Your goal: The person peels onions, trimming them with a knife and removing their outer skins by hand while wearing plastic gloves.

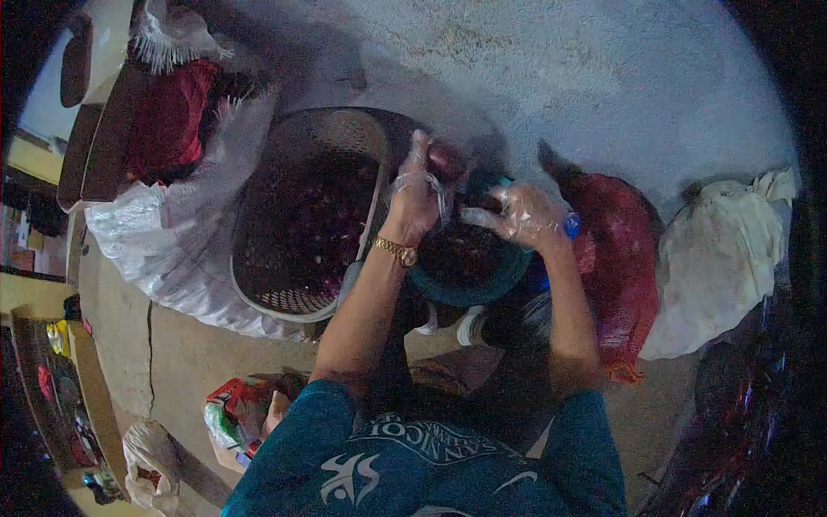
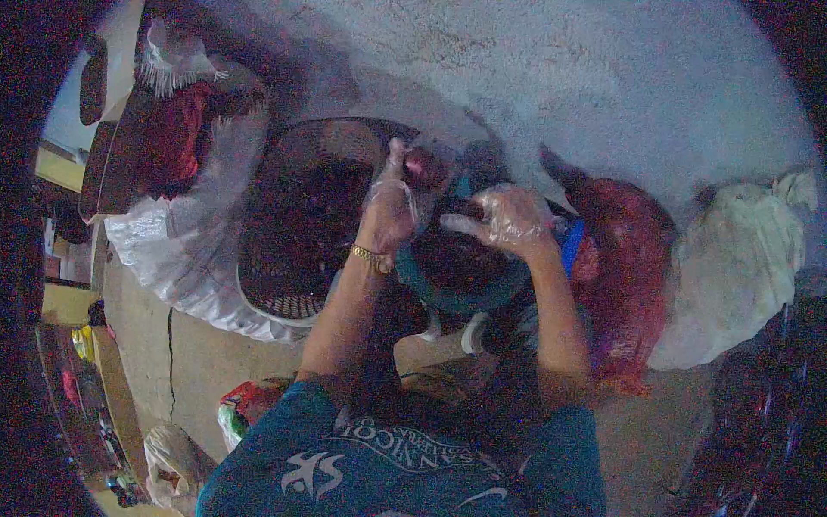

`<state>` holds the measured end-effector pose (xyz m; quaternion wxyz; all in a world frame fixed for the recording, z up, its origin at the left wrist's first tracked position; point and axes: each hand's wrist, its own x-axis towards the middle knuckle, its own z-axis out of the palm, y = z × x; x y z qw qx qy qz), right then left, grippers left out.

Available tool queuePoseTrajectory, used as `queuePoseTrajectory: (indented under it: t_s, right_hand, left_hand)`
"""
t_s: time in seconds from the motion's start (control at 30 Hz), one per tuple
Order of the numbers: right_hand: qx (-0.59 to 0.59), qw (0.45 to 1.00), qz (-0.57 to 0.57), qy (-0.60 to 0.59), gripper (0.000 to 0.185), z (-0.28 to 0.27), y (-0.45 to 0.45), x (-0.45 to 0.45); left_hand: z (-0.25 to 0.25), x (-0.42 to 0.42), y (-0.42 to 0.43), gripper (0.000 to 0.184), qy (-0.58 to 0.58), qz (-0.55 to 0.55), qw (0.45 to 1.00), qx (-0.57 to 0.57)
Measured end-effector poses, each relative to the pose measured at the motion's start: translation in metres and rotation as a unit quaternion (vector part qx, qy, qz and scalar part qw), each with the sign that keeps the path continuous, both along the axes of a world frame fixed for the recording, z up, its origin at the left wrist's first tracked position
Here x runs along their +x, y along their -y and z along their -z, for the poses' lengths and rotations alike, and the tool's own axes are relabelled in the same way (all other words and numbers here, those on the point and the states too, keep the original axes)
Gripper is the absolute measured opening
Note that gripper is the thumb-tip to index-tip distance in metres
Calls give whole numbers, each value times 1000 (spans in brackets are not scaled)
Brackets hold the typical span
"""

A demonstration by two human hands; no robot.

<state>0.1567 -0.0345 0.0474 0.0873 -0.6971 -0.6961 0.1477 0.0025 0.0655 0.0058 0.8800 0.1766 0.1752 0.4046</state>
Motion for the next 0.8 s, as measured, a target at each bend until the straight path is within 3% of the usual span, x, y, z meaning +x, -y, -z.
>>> queuePoseTrajectory:
  t_s: [0.1,0.2,0.27,0.37,0.5,0.57,0.8]
  right_hand:
    - [56,997,51,16,69,4,2,1]
    - [97,993,48,-38,67,8,-2,4]
    - [140,985,90,-51,64,10,-3,2]
    - [196,971,60,-122,60,7,-5,0]
    - [179,975,64,-117,63,1,-3,-1]
    - [189,979,61,-47,68,4,-2,2]
    - [174,981,60,-60,73,8,-4,5]
  left_hand:
    - [-6,-1,3,39,16,-12,1000,19]
    - [-18,-2,9,45,-18,18,1000,-8]
    - [-19,0,10,54,-67,57,996,30]
    - [-3,2,4,62,-108,85,990,44]
    - [5,7,2,66,-142,103,983,46]
    - [3,8,4,68,-163,97,979,80]
    - [-16,4,18,66,-135,133,976,109]
